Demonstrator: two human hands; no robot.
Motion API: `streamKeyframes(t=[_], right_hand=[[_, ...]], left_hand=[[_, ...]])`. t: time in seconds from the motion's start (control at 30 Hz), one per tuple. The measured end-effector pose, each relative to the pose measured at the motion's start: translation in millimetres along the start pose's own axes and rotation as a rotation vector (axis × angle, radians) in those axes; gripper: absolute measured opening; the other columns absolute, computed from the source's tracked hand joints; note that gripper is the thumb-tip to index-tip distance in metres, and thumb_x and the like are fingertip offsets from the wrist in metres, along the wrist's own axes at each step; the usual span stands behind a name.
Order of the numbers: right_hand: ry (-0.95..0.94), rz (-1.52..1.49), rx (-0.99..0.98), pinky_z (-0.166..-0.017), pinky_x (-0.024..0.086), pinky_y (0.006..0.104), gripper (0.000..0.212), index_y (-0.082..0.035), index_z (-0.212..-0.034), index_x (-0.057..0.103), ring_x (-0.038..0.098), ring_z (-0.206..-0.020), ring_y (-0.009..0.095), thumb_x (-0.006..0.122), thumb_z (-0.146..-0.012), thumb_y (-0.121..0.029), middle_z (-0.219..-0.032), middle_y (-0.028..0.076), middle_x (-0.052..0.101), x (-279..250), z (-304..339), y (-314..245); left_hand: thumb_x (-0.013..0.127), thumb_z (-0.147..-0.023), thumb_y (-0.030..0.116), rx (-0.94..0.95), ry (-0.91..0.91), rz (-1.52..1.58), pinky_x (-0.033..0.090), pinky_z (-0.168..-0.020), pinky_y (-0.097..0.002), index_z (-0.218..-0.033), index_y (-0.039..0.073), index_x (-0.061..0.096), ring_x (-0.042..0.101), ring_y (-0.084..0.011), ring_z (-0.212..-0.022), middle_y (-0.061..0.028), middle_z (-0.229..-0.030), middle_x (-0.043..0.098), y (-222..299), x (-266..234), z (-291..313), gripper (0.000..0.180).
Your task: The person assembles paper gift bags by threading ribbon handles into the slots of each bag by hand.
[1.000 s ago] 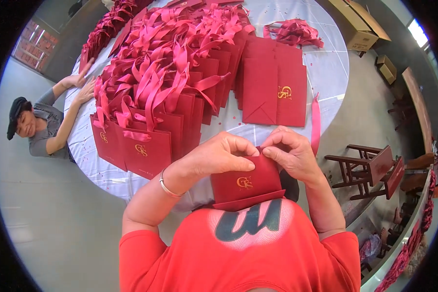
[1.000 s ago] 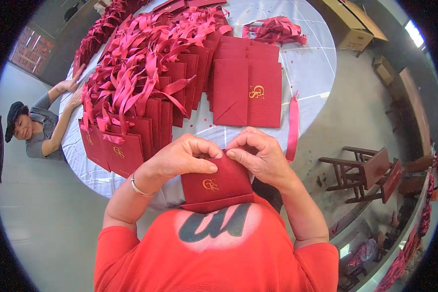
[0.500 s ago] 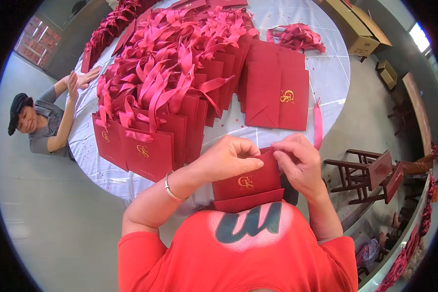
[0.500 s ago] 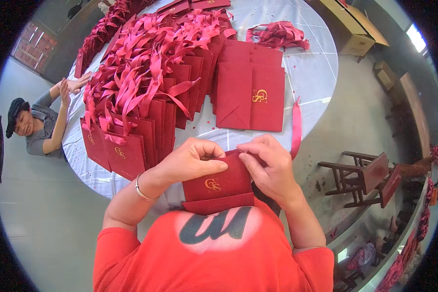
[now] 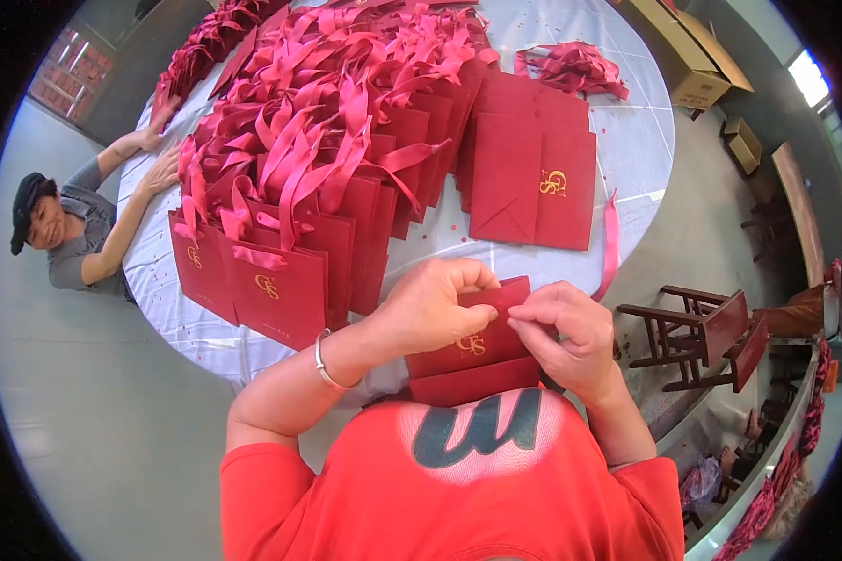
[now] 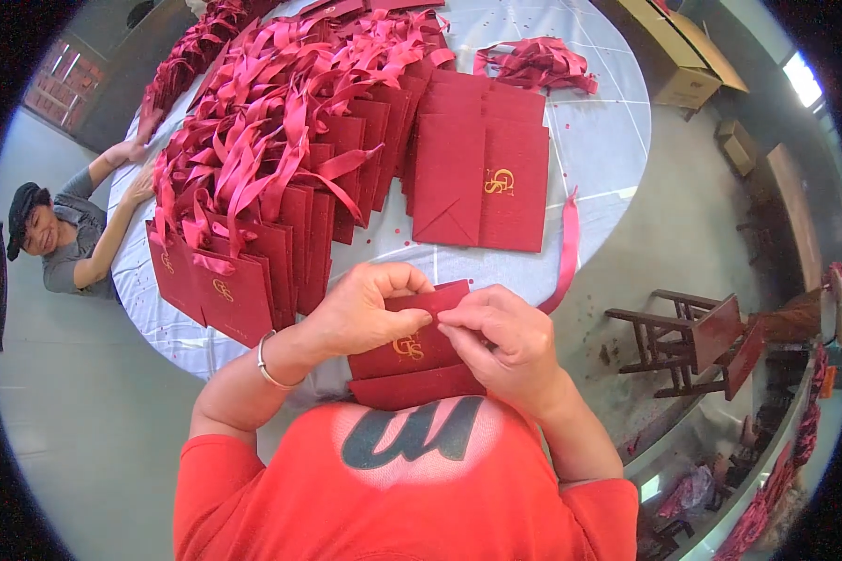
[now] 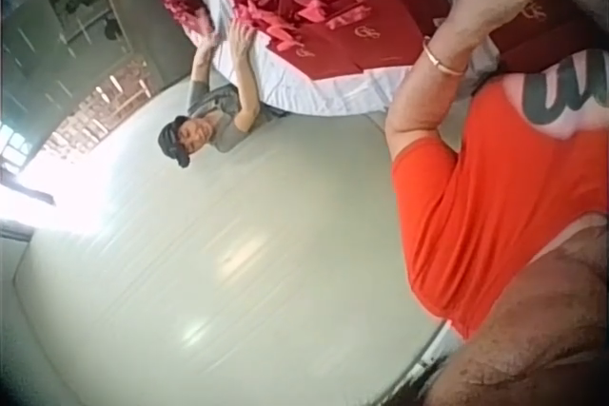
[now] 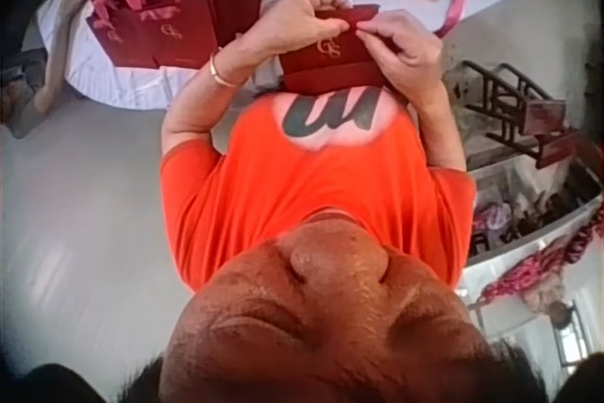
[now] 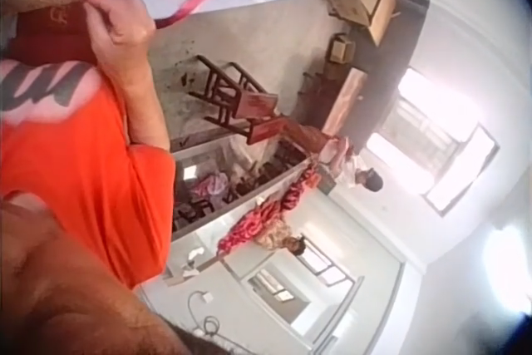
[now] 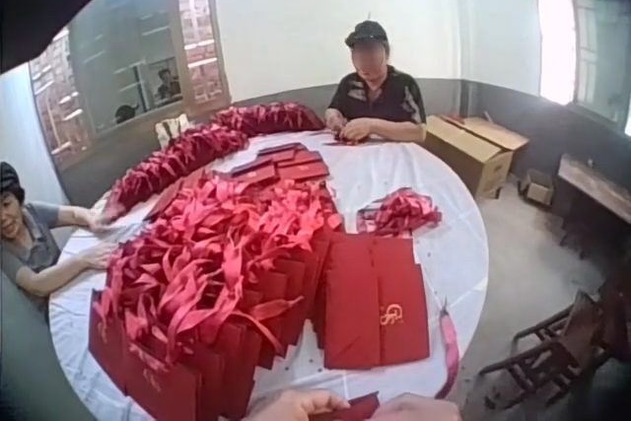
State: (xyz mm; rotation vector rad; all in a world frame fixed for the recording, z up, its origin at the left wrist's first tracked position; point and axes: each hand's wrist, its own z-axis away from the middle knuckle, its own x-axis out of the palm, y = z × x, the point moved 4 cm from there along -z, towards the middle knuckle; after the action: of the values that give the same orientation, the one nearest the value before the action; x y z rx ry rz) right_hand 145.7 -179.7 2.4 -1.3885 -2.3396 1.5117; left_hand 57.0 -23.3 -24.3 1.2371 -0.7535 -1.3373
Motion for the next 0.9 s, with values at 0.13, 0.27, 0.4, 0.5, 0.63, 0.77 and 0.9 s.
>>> streamKeyframes(t=[0.13,0.27,0.4,0.5,0.63,0.77,0.9], right_hand=[[-0.007,0.062,-0.017,-0.054,0.051,0.0290,0.016,-0.001,-0.084,0.068,0.065,-0.064,0.020,0.078,-0.072,0.004,-0.077,0.011,0.066,7,-2,0],[0.014,0.114,-0.002,-0.055,0.053,0.0308,0.016,0.000,-0.081,0.067,0.066,-0.065,0.022,0.079,-0.071,0.004,-0.076,0.012,0.066,8,-3,-1],[0.008,0.130,0.026,-0.056,0.053,0.0311,0.015,0.000,-0.081,0.067,0.067,-0.066,0.024,0.078,-0.072,0.005,-0.076,0.012,0.066,9,-5,0],[0.011,0.147,0.032,-0.057,0.053,0.0317,0.014,0.000,-0.081,0.067,0.067,-0.066,0.024,0.077,-0.072,0.003,-0.077,0.012,0.067,11,-5,0],[0.010,0.152,0.071,-0.055,0.052,0.0322,0.012,0.000,-0.081,0.068,0.066,-0.064,0.024,0.077,-0.074,0.002,-0.077,0.012,0.067,11,-6,-2],[-0.033,0.177,0.233,-0.053,0.051,0.0324,0.011,-0.002,-0.080,0.065,0.064,-0.059,0.024,0.075,-0.076,0.000,-0.075,0.012,0.066,15,-7,-3],[-0.036,0.158,0.351,-0.054,0.052,0.0352,0.013,-0.003,-0.080,0.060,0.066,-0.061,0.027,0.072,-0.076,-0.001,-0.072,0.013,0.065,16,-14,-4]], left_hand=[[0.068,-0.081,0.013,-0.034,-0.008,0.028,0.050,-0.068,-0.0291,-0.097,0.003,0.069,0.064,-0.0096,-0.073,-0.0077,-0.084,0.073,-4,0,0,0.019],[0.068,-0.081,0.016,-0.046,0.012,-0.016,0.050,-0.067,-0.0309,-0.097,0.005,0.070,0.065,-0.0125,-0.072,-0.0088,-0.083,0.073,-7,0,0,0.019],[0.068,-0.082,0.012,0.013,0.029,-0.037,0.051,-0.068,-0.0280,-0.098,0.004,0.069,0.063,-0.0098,-0.075,-0.0067,-0.085,0.072,-5,-1,2,0.018],[0.069,-0.084,0.007,0.007,0.015,-0.086,0.051,-0.069,-0.0249,-0.100,0.002,0.068,0.061,-0.0049,-0.079,-0.0037,-0.087,0.072,-2,-2,2,0.017],[0.071,-0.083,0.014,-0.002,0.037,-0.197,0.052,-0.072,-0.0293,-0.099,0.004,0.069,0.066,-0.0102,-0.079,-0.0077,-0.088,0.073,8,-4,4,0.019],[0.071,-0.082,0.016,0.013,0.041,-0.273,0.053,-0.073,-0.0312,-0.101,0.004,0.069,0.069,-0.0144,-0.082,-0.0114,-0.089,0.073,8,-4,5,0.022],[0.069,-0.082,0.014,0.075,0.054,-0.275,0.054,-0.075,-0.0325,-0.101,0.004,0.069,0.071,-0.0168,-0.086,-0.0132,-0.091,0.073,14,-3,7,0.021]])
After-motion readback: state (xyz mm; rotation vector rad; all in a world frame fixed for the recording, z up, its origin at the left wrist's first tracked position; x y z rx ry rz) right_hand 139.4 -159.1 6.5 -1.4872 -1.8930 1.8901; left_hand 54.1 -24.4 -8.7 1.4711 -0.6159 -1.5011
